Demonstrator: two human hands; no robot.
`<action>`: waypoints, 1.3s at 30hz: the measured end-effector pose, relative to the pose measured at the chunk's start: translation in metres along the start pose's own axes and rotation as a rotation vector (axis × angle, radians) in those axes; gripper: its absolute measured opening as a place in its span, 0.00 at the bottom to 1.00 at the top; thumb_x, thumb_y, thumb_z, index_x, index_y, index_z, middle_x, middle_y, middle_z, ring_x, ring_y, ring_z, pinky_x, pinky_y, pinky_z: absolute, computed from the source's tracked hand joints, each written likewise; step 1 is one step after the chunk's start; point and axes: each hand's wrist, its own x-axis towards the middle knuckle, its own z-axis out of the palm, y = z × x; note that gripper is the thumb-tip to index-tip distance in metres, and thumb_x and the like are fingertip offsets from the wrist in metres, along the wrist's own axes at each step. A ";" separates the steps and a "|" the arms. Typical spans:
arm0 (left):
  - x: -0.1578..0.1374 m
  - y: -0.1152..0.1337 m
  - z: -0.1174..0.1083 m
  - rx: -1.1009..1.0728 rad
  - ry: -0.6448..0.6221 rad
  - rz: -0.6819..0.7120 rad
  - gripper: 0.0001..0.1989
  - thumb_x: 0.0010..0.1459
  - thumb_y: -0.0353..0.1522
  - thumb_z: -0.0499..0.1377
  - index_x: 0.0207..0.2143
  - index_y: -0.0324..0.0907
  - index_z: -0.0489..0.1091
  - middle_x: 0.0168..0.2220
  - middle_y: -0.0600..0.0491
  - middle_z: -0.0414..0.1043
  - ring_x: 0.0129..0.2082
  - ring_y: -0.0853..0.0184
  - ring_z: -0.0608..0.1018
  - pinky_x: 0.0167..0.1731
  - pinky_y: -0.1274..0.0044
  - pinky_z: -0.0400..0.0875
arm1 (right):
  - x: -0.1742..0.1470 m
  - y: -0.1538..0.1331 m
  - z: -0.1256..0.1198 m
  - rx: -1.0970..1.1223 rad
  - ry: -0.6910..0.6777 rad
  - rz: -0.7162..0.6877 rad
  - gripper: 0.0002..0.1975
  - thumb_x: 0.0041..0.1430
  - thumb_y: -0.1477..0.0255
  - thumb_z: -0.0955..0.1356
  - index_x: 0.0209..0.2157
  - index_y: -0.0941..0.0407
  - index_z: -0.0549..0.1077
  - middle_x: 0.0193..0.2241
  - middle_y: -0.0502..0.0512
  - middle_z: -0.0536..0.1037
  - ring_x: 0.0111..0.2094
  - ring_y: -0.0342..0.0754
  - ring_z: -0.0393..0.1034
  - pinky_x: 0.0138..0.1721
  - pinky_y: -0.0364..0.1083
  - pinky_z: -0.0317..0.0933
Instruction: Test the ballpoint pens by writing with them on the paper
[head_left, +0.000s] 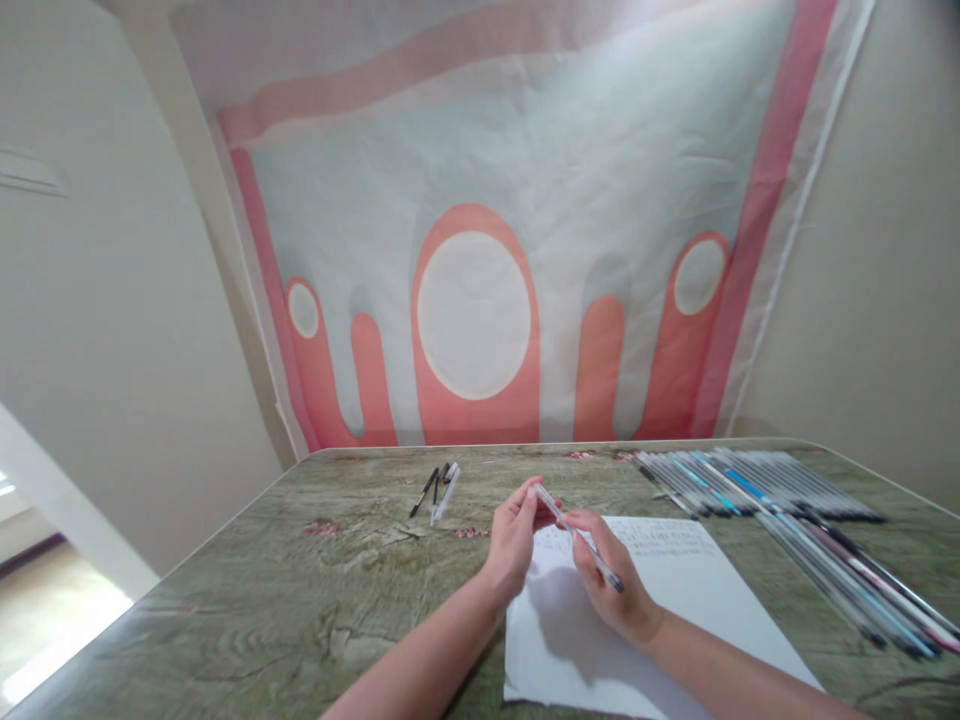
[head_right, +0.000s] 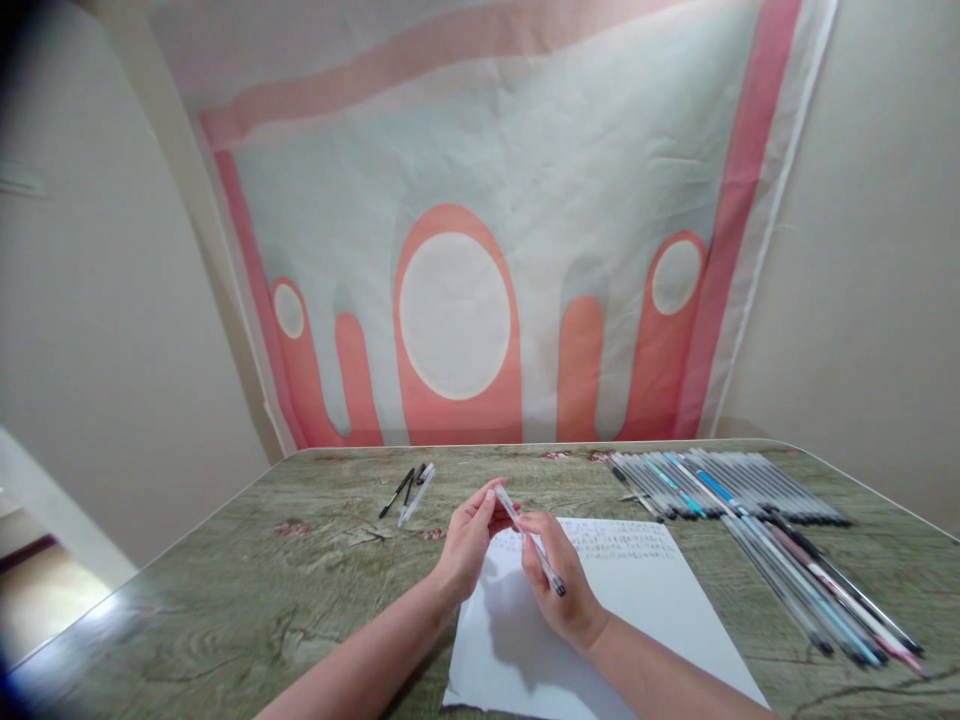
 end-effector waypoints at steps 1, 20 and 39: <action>0.001 -0.001 -0.001 -0.006 -0.005 -0.012 0.25 0.48 0.41 0.60 0.46 0.35 0.65 0.29 0.48 0.73 0.29 0.67 0.75 0.36 0.73 0.69 | 0.001 -0.001 0.001 0.004 -0.007 0.007 0.12 0.59 0.73 0.57 0.44 0.54 0.64 0.39 0.57 0.70 0.42 0.49 0.65 0.44 0.50 0.61; 0.011 -0.002 -0.005 0.225 -0.006 0.093 0.29 0.47 0.35 0.61 0.52 0.40 0.60 0.29 0.53 0.72 0.28 0.73 0.72 0.31 0.82 0.65 | 0.032 -0.008 -0.025 -0.047 -0.342 0.397 0.08 0.49 0.72 0.65 0.34 0.57 0.70 0.21 0.49 0.73 0.21 0.41 0.65 0.23 0.40 0.56; -0.020 -0.012 -0.003 1.252 -0.586 0.442 0.16 0.50 0.36 0.58 0.42 0.43 0.69 0.46 0.46 0.66 0.47 0.60 0.67 0.49 0.67 0.59 | -0.036 0.081 -0.203 -0.913 -0.410 0.557 0.05 0.49 0.70 0.64 0.30 0.56 0.68 0.17 0.49 0.70 0.20 0.44 0.65 0.23 0.42 0.47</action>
